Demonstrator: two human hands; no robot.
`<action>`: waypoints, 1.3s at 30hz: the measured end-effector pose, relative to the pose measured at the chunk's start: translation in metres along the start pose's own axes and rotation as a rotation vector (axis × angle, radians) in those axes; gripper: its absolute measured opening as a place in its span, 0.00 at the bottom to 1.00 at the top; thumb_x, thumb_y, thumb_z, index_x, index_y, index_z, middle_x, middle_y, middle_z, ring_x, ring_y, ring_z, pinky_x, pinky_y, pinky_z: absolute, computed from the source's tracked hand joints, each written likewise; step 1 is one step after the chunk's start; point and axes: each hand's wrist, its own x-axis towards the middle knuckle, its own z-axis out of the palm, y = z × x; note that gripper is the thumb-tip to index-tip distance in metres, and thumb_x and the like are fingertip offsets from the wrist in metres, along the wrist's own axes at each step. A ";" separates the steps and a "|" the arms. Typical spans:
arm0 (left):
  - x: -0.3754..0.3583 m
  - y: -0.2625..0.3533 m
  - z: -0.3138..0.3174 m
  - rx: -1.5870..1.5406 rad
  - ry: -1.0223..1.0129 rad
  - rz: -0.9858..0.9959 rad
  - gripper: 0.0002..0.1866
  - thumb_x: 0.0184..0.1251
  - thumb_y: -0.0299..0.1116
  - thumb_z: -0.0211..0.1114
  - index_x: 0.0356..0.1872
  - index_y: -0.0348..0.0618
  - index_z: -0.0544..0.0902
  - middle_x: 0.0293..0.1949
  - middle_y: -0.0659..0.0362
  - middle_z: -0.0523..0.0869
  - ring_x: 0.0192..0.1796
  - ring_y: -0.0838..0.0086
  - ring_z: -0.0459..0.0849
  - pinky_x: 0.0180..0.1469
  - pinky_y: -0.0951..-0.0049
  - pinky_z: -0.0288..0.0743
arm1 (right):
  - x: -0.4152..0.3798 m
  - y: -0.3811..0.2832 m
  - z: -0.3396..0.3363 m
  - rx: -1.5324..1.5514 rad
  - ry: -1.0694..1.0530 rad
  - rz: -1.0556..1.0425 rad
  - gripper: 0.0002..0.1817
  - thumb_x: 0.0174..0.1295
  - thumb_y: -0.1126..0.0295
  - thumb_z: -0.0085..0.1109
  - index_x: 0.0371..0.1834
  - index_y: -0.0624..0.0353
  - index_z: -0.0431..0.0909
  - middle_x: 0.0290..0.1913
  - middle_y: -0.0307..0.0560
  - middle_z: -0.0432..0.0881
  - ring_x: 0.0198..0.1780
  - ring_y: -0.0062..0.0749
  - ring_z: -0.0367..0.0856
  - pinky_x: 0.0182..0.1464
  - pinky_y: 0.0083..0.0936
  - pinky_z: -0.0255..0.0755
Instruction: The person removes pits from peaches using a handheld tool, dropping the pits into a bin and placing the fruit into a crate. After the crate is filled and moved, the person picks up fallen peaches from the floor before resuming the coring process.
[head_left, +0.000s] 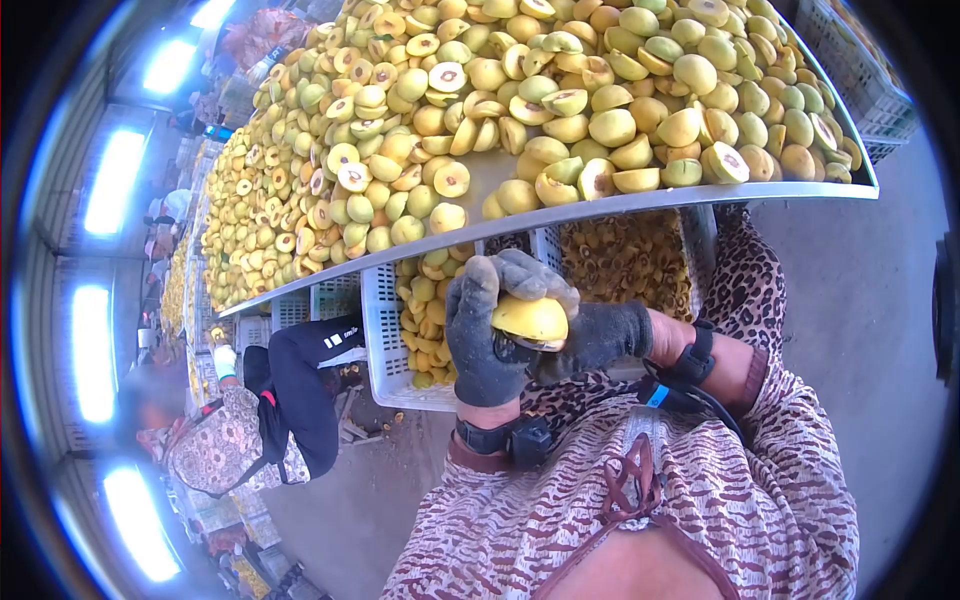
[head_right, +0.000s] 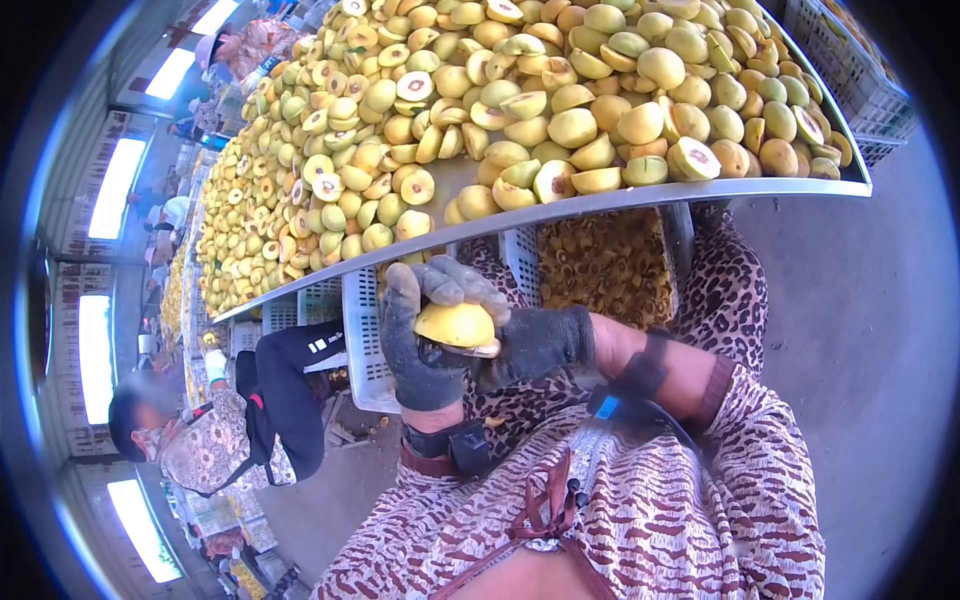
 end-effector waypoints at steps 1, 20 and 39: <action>0.000 0.001 -0.002 -0.064 0.007 -0.068 0.25 0.79 0.47 0.51 0.29 0.35 0.79 0.33 0.47 0.82 0.34 0.60 0.85 0.39 0.62 0.82 | 0.001 -0.005 -0.002 0.008 -0.009 0.003 0.21 0.60 0.73 0.65 0.58 0.58 0.76 0.45 0.41 0.81 0.45 0.22 0.76 0.50 0.24 0.75; 0.032 0.003 -0.207 1.551 0.580 0.408 0.17 0.67 0.37 0.65 0.46 0.31 0.84 0.47 0.45 0.87 0.54 0.55 0.82 0.59 0.60 0.75 | -0.111 0.038 -0.063 -1.407 0.180 0.784 0.06 0.58 0.67 0.62 0.30 0.56 0.84 0.30 0.50 0.87 0.23 0.41 0.81 0.28 0.31 0.73; 0.161 -0.041 -0.181 1.338 0.134 0.071 0.20 0.51 0.44 0.75 0.34 0.35 0.84 0.35 0.45 0.87 0.39 0.55 0.87 0.45 0.59 0.77 | -0.069 -0.019 -0.033 -0.456 0.914 0.201 0.09 0.63 0.68 0.62 0.33 0.62 0.75 0.24 0.39 0.72 0.27 0.20 0.67 0.29 0.28 0.66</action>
